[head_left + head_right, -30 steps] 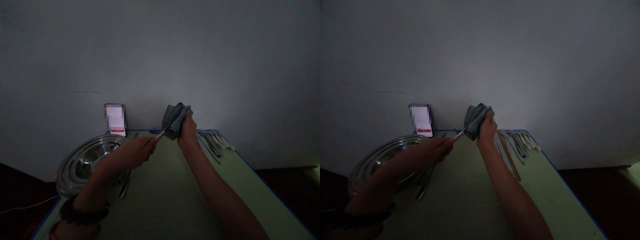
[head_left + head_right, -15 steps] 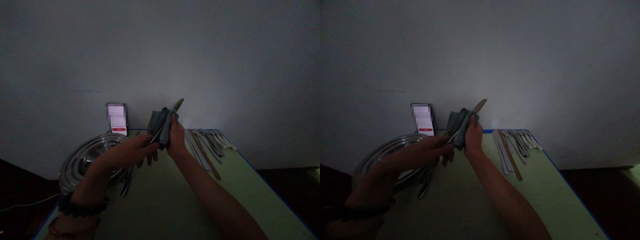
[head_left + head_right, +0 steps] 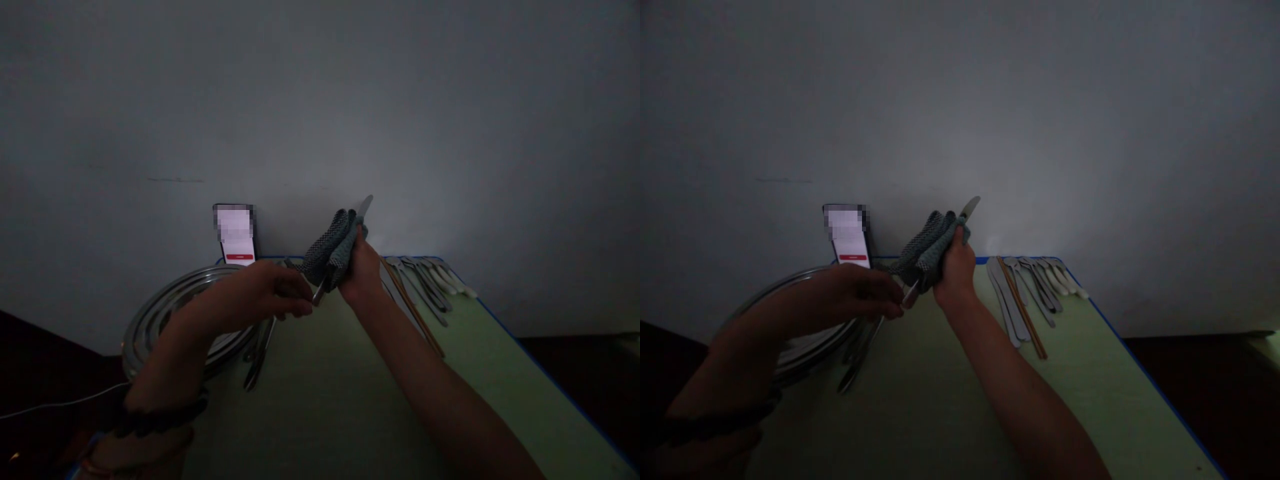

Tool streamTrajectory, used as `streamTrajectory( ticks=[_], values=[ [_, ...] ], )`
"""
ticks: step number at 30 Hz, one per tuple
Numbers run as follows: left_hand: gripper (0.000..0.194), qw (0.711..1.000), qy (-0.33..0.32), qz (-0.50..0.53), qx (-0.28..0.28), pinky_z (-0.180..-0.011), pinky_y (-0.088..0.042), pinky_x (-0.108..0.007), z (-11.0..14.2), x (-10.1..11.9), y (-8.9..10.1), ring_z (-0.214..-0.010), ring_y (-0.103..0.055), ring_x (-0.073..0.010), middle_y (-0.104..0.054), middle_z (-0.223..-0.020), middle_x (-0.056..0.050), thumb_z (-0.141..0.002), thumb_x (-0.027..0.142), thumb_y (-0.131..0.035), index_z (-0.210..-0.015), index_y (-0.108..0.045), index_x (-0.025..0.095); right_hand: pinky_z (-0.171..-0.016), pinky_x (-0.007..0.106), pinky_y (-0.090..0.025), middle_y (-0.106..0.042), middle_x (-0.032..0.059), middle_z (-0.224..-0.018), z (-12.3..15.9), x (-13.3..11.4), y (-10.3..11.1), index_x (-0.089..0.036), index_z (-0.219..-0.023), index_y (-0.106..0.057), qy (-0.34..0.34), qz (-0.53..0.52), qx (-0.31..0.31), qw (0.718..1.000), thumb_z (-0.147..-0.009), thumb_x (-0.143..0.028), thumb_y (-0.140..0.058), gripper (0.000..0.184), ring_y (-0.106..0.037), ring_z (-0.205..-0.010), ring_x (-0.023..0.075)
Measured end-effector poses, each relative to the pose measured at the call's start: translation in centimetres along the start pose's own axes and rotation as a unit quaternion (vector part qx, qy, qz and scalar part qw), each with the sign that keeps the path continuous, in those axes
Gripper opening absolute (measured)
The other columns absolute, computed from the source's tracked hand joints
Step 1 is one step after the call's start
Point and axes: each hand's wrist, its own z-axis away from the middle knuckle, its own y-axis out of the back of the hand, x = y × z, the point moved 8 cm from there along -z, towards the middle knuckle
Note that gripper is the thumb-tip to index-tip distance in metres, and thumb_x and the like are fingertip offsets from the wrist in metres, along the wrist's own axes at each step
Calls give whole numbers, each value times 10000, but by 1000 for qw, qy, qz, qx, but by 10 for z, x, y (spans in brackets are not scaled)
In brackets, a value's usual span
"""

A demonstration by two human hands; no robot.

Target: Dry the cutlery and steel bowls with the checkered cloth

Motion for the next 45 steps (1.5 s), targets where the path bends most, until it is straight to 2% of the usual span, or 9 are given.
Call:
streamTrajectory(
  ticks=[7,13,18,20,25,27,33,36,45],
  values=[
    [257,999,-3,-42,33,-556,-429,-194,-5,3,2,-609,-643,-123,-696,-660,5,-792,387,-581,-727,-695,167,-746,280,-497,-634,-1,-751,-1,-3,4,-174,-788,-572,10,-29,14,999,-856,-387,-462,249,-592,-734,110],
    [252,994,-4,-42,97,-549,-441,-187,-5,7,9,-591,-646,-109,-706,-663,12,-809,363,-538,-780,-690,165,-823,320,-493,-645,28,-835,4,4,7,-165,-869,-582,-9,-21,48,999,-853,-402,-461,266,-605,-837,135],
    [230,993,-35,-51,99,-535,-426,-178,-8,15,5,-607,-645,-110,-704,-667,27,-774,396,-613,-763,-677,176,-809,311,-504,-649,31,-916,4,11,7,-177,-889,-574,-34,-41,62,997,-855,-427,-461,276,-610,-832,129],
    [275,993,-25,-43,105,-531,-437,-182,-8,14,4,-605,-652,-119,-709,-665,18,-746,445,-642,-739,-668,171,-811,315,-503,-645,24,-930,4,10,3,-192,-889,-572,-40,-52,45,997,-858,-457,-434,300,-606,-833,128],
    [304,987,-6,-5,163,-537,-486,-187,-9,10,12,-573,-671,-117,-722,-669,-18,-837,394,-525,-706,-654,151,-790,304,-502,-622,-17,-842,11,3,-29,-219,-839,-571,-58,-90,-115,988,-827,-399,-453,216,-581,-762,119],
    [294,981,-15,8,192,-545,-499,-189,-8,11,16,-571,-676,-116,-728,-686,-22,-847,368,-511,-700,-644,150,-756,279,-502,-621,-21,-849,17,1,-36,-217,-857,-568,-49,-95,-147,983,-805,-345,-494,157,-579,-755,109],
    [275,968,-24,42,247,-515,-500,-183,-3,13,27,-536,-663,-117,-718,-627,-14,-819,363,-558,-672,-655,151,-478,214,-417,-560,-73,-657,33,8,-47,-211,-799,-522,-31,-35,-214,976,-688,-276,-664,192,-496,-490,64],
    [267,966,-30,27,254,-512,-494,-178,-1,15,29,-520,-647,-107,-715,-616,-8,-817,350,-562,-659,-662,158,-448,217,-389,-538,-77,-608,34,10,-46,-204,-758,-516,-17,14,-219,976,-678,-334,-684,227,-450,-450,56],
    [333,972,-40,13,233,-501,-485,-164,2,22,26,-552,-659,-105,-721,-639,-11,-863,390,-505,-688,-664,155,-563,226,-436,-607,-34,-725,27,-1,-32,-196,-787,-600,95,121,-154,976,-677,-450,-679,288,-532,-607,78]
  ],
)
